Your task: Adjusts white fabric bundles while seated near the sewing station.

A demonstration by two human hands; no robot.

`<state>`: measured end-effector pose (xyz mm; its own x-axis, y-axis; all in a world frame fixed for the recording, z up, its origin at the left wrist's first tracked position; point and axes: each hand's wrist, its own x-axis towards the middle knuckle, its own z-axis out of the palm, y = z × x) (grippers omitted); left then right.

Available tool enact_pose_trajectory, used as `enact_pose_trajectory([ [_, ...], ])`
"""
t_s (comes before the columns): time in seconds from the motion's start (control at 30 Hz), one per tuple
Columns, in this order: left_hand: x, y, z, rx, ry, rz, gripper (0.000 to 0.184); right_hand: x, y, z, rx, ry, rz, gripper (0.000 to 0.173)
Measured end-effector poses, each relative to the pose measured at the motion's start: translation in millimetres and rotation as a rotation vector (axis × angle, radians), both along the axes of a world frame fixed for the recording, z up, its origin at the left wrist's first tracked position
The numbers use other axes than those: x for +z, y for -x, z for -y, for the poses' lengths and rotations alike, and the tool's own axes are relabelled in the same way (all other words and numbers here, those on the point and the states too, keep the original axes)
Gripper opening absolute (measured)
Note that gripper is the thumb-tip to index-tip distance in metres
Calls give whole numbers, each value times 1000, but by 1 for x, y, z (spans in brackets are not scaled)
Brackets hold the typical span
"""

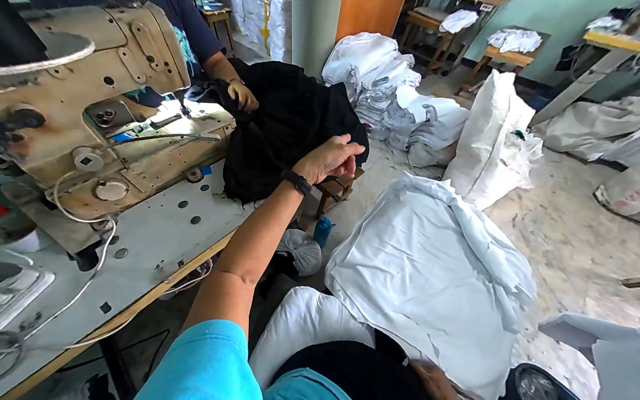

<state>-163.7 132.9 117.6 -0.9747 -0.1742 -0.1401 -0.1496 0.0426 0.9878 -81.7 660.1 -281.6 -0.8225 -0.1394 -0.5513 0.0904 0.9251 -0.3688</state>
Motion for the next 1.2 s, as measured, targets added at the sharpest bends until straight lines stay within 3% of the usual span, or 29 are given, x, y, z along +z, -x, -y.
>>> enact_pose_trajectory([
  [0.07, -9, -3, -10, -31, -7, 8, 64, 8, -3, 7, -16, 9, -50, 62],
  [0.13, -21, -5, -17, -52, -25, 19, 64, 66, -7, 33, -68, 23, 106, 53],
  [0.2, -34, -8, -23, -68, -32, 48, 63, 95, -13, 50, -109, 26, 139, 50],
  [0.3, -47, -11, -32, -84, -24, 63, 67, 72, -14, 40, -84, -4, 65, 55],
  [0.37, -45, -13, -37, -105, 22, 60, 69, 82, -13, 42, -78, 4, 102, 47],
  [0.6, -12, -17, -56, -148, 216, -8, 66, 84, -10, 48, -73, -49, 127, 49],
  [0.77, -8, -19, -72, -133, 72, -183, 59, 79, -11, 46, -65, -11, 99, 46],
  [0.87, -12, -28, -73, -147, 110, -298, 62, 78, -9, 46, -77, -26, 117, 48],
  [0.93, -16, -46, -71, -228, 219, -247, 65, 67, -6, 40, -75, -39, 137, 54],
  [1.0, -22, -72, -61, -313, 538, -73, 61, 16, 2, 21, -80, -85, 116, 69],
  [1.03, -27, -85, -51, -253, 781, 33, 52, -6, 4, 12, -95, -94, 93, 74],
  [1.07, -36, -94, -37, -71, 1017, 103, 43, -10, 4, 11, -104, -89, 75, 74],
  [1.13, -44, -106, -3, 343, 1283, 155, 48, 25, -2, 23, -78, -81, 114, 68],
  [1.2, -34, -117, 3, 460, 1287, 210, 59, 71, -4, 44, -65, -74, 159, 55],
])
